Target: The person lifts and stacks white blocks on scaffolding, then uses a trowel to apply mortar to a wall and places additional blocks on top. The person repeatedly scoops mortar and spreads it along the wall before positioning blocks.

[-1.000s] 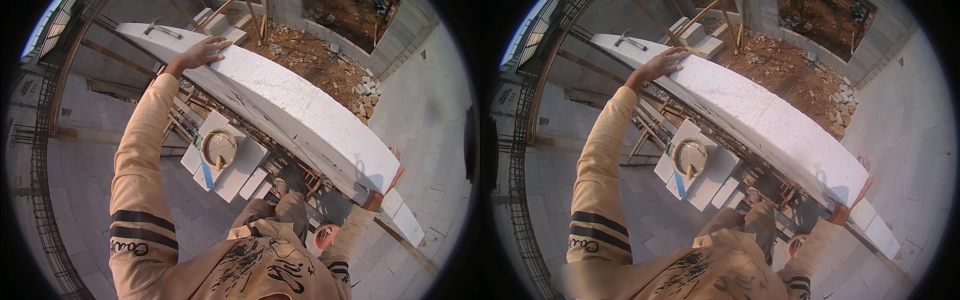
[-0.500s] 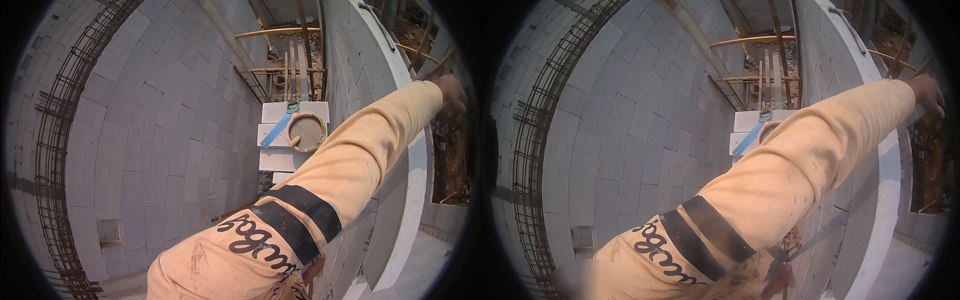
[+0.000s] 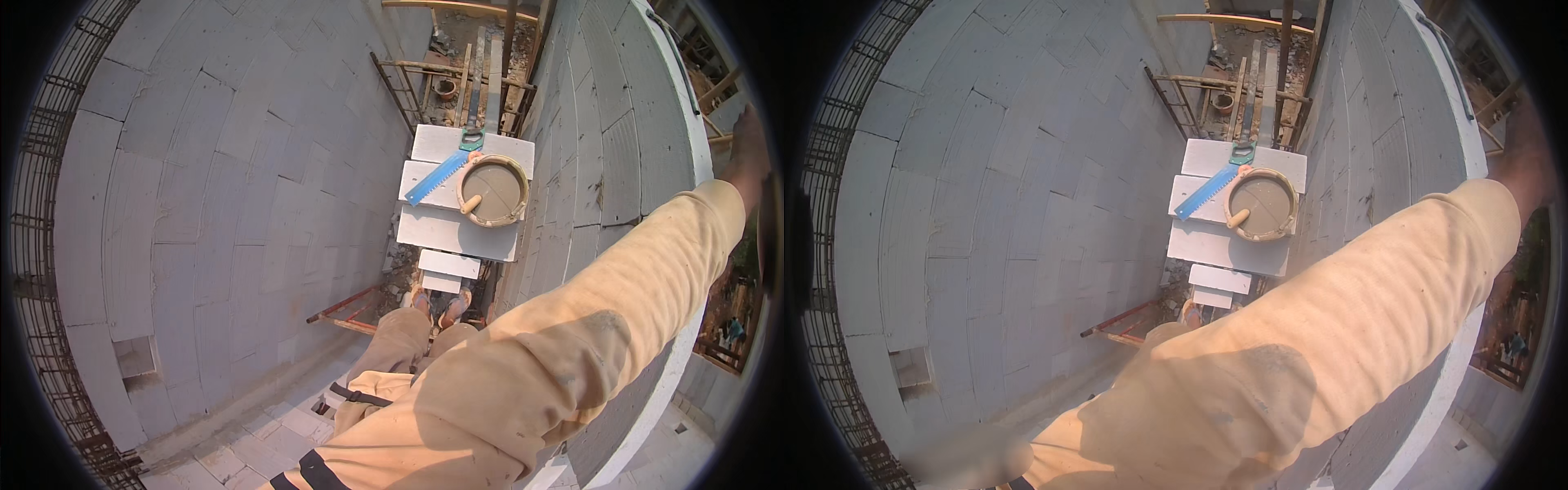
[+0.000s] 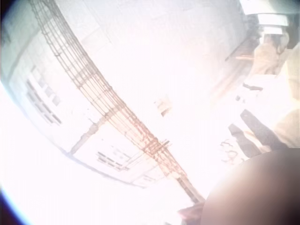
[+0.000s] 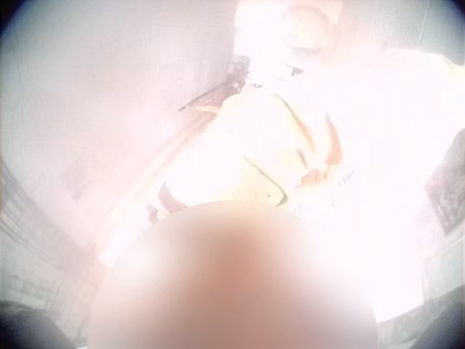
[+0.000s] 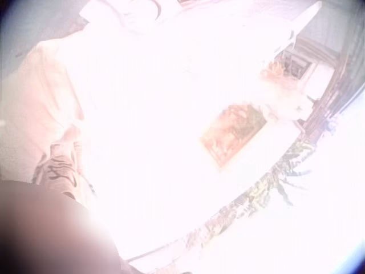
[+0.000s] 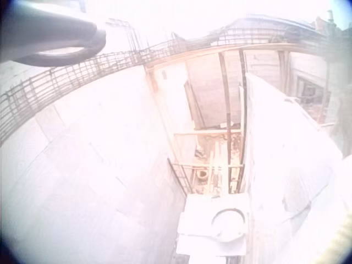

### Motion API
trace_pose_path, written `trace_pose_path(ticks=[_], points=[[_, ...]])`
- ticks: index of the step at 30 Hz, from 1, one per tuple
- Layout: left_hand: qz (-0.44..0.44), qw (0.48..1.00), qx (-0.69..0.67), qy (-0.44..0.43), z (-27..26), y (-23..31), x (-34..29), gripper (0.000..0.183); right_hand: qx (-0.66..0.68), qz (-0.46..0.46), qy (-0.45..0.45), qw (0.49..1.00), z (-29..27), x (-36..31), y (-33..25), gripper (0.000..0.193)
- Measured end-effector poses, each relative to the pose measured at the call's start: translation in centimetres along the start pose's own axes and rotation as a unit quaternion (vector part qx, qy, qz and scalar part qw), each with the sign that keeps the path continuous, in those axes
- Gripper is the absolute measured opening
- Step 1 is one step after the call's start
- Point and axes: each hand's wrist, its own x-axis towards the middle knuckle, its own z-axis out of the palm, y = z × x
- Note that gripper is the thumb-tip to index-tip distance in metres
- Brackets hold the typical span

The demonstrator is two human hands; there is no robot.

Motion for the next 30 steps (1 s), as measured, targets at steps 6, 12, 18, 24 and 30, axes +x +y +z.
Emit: trace_pose_path(ticks=[6, 12, 18, 24, 30], points=[[-0.311, 0.947, 0.063, 0.048, -30.9, -11.2, -27.8, 0.033, -0.038, 0.119, 0.002, 0.992, -1.6, 5.5, 0.5, 0.030], [-0.636, 0.709, 0.184, 0.245, -50.1, -19.2, -67.6, 0.027, -0.271, 0.031, -0.045, 0.961, -3.2, 20.7, 4.5, 0.038], [-0.763, 0.614, 0.187, 0.082, -57.9, -31.7, -89.3, 0.023, -0.420, -0.010, 0.028, 0.907, -2.6, 47.9, 9.3, 0.042], [-0.739, 0.632, 0.207, 0.107, -61.2, -45.6, -91.5, 0.041, -0.364, -0.024, 0.088, 0.927, 2.4, 61.8, 11.1, 0.057], [-0.675, 0.642, 0.247, 0.266, -63.4, -53.3, -88.5, 0.055, -0.229, -0.044, 0.177, 0.956, 5.6, 63.7, 11.1, 0.063]])
